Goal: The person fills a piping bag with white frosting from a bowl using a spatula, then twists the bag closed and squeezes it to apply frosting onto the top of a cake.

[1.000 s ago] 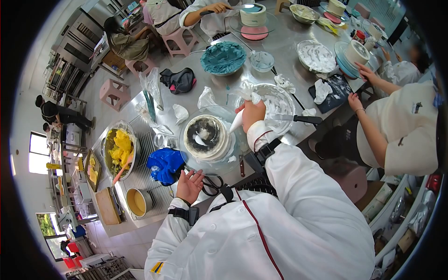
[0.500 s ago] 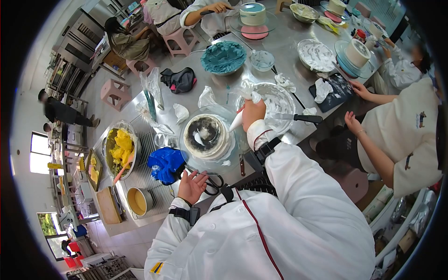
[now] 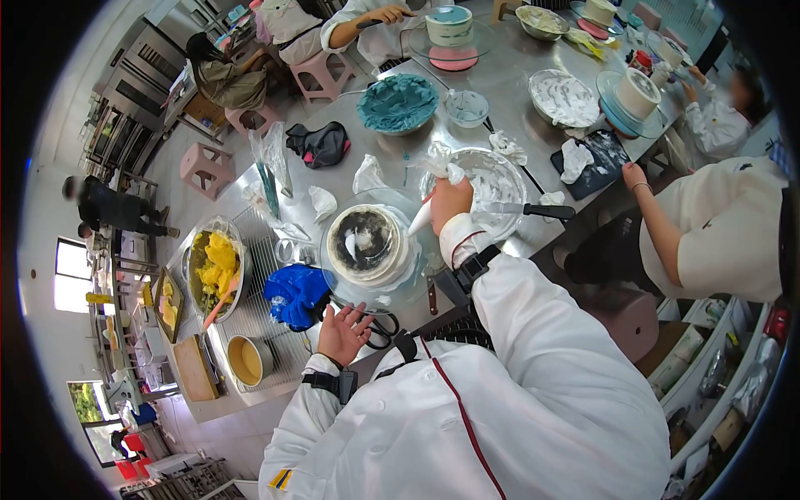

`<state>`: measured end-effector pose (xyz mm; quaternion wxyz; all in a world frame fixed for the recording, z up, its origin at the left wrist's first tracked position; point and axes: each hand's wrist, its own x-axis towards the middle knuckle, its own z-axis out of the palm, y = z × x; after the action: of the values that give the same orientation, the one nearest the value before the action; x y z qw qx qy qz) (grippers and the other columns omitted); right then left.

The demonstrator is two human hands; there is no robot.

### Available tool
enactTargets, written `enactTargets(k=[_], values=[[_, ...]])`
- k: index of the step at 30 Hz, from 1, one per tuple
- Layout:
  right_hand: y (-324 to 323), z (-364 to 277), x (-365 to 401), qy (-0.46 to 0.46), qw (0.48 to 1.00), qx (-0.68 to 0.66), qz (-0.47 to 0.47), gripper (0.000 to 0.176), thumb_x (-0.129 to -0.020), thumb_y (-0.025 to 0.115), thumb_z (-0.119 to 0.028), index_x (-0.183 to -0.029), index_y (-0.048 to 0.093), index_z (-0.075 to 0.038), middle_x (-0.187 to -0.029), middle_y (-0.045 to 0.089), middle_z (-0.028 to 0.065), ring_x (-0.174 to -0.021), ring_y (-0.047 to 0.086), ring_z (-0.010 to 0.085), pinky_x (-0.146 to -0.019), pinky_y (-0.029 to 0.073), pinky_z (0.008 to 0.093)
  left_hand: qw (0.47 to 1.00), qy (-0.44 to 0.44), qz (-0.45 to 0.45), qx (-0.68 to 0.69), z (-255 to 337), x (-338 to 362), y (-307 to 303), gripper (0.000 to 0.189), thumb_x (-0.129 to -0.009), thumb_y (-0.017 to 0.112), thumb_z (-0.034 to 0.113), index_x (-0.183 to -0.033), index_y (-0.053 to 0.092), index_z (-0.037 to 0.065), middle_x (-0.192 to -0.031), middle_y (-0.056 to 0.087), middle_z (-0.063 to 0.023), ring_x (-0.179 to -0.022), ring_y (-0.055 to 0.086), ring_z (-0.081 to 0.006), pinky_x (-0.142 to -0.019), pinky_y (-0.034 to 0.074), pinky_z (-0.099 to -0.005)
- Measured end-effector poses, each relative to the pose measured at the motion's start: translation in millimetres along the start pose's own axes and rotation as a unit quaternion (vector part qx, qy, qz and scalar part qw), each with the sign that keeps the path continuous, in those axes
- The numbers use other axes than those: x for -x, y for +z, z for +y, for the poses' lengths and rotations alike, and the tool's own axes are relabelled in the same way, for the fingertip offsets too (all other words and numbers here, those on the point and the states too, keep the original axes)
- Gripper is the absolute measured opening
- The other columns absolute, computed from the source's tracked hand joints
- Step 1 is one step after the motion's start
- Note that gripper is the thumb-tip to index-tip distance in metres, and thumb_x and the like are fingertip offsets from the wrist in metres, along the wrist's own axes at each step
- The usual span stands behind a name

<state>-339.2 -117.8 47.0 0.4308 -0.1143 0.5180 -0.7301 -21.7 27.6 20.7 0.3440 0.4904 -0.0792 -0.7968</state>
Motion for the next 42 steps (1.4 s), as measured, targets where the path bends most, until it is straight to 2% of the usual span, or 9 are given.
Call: enactTargets(k=[4, 8, 14, 17, 22, 33, 35, 38, 42], values=[[0.6, 1.7, -1.2, -0.006, 1.000, 0.007, 0.013, 0.021, -0.092, 0.061, -0.022, -0.092, 0.061, -0.001, -0.071, 0.059, 0.0067, -0.052, 0.056, 0.0165, -0.047, 0.044, 0.0326, 0.999, 0.032, 0.018, 0.003, -1.5, -6.2, -7.5, 0.072, -0.096, 0.036, 0.061, -0.142, 0.025, 0.007, -0.144, 0.042, -0.0166, -0.123, 0.048, -0.0333, -0.090, 0.042, -0.0424], [2.2, -5.4, 2.8, 0.014, 1.000, 0.007, 0.020, 0.021, -0.091, 0.061, -0.022, -0.092, 0.062, -0.002, -0.070, 0.059, 0.0063, -0.051, 0.055, 0.0163, -0.047, 0.043, 0.0323, 0.999, -0.029, -0.021, 0.014, 0.8, -1.7, -4.8, 0.072, -0.095, 0.037, 0.062, -0.141, 0.026, 0.007, -0.142, 0.045, -0.0186, -0.123, 0.049, -0.0331, -0.091, 0.041, -0.0428], [1.1, 0.2, -0.9, 0.011, 1.000, 0.007, 0.007, 0.014, -0.092, 0.058, -0.014, -0.102, 0.061, -0.003, -0.064, 0.053, 0.0050, -0.047, 0.050, 0.0164, -0.044, 0.043, 0.0329, 1.000, -0.004, 0.022, 0.007, -0.4, -3.9, -3.7, 0.069, -0.096, 0.036, 0.062, -0.139, 0.028, 0.008, -0.138, 0.048, -0.0184, -0.121, 0.050, -0.0319, -0.089, 0.043, -0.0430], [0.5, 1.5, -1.5, 0.014, 1.000, 0.015, 0.014, 0.020, -0.092, 0.061, -0.022, -0.094, 0.063, -0.002, -0.069, 0.058, 0.0054, -0.051, 0.054, 0.0157, -0.046, 0.043, 0.0322, 0.999, -0.021, -0.023, 0.016, 0.0, -3.9, -5.4, 0.068, -0.096, 0.035, 0.061, -0.138, 0.029, 0.009, -0.137, 0.049, -0.0179, -0.120, 0.052, -0.0319, -0.089, 0.043, -0.0431], [0.7, 1.8, -1.5, 0.009, 1.000, 0.015, 0.012, 0.023, -0.092, 0.061, -0.025, -0.095, 0.064, -0.002, -0.071, 0.059, 0.0056, -0.052, 0.054, 0.0158, -0.047, 0.043, 0.0325, 1.000, -0.004, 0.008, 0.021, -0.7, -3.7, -4.3, 0.066, -0.097, 0.035, 0.061, -0.137, 0.030, 0.009, -0.136, 0.049, -0.0177, -0.120, 0.052, -0.0321, -0.088, 0.043, -0.0430], [2.0, -3.4, 1.6, 0.026, 0.999, 0.027, 0.016, 0.020, -0.091, 0.060, -0.018, -0.100, 0.063, -0.001, -0.076, 0.062, 0.0082, -0.057, 0.058, 0.0174, -0.050, 0.045, 0.0333, 1.000, 0.001, -0.004, 0.010, -4.5, -5.0, -9.7, 0.070, -0.096, 0.036, 0.061, -0.139, 0.027, 0.006, -0.137, 0.049, -0.0172, -0.119, 0.052, -0.0324, -0.088, 0.042, -0.0421], [2.1, -7.1, 3.5, 0.042, 0.999, 0.028, 0.011, 0.020, -0.091, 0.059, -0.017, -0.101, 0.063, 0.000, -0.077, 0.062, 0.0084, -0.059, 0.059, 0.0177, -0.052, 0.046, 0.0335, 0.997, 0.064, 0.037, 0.005, -6.7, -11.0, -17.1, 0.072, -0.096, 0.037, 0.061, -0.141, 0.024, 0.005, -0.138, 0.048, -0.0175, -0.120, 0.051, -0.0326, -0.088, 0.042, -0.0419], [1.9, -5.8, 2.1, 0.040, 0.998, 0.038, 0.008, 0.020, -0.091, 0.059, -0.017, -0.102, 0.063, 0.000, -0.080, 0.063, 0.0091, -0.062, 0.061, 0.0190, -0.055, 0.047, 0.0337, 1.000, -0.001, 0.020, 0.018, -1.3, -0.7, -3.3, 0.074, -0.096, 0.037, 0.061, -0.142, 0.023, 0.006, -0.140, 0.047, -0.0165, -0.123, 0.049, -0.0317, -0.089, 0.041, -0.0420], [-0.6, 16.4, -13.8, 0.004, 0.998, 0.063, 0.025, 0.021, -0.091, 0.059, -0.017, -0.102, 0.063, 0.001, -0.082, 0.064, 0.0100, -0.063, 0.062, 0.0202, -0.055, 0.048, 0.0344, 1.000, 0.017, 0.007, 0.003, -2.9, -4.2, -7.9, 0.074, -0.096, 0.037, 0.061, -0.143, 0.023, 0.006, -0.141, 0.047, -0.0153, -0.126, 0.047, -0.0303, -0.090, 0.040, -0.0421]])
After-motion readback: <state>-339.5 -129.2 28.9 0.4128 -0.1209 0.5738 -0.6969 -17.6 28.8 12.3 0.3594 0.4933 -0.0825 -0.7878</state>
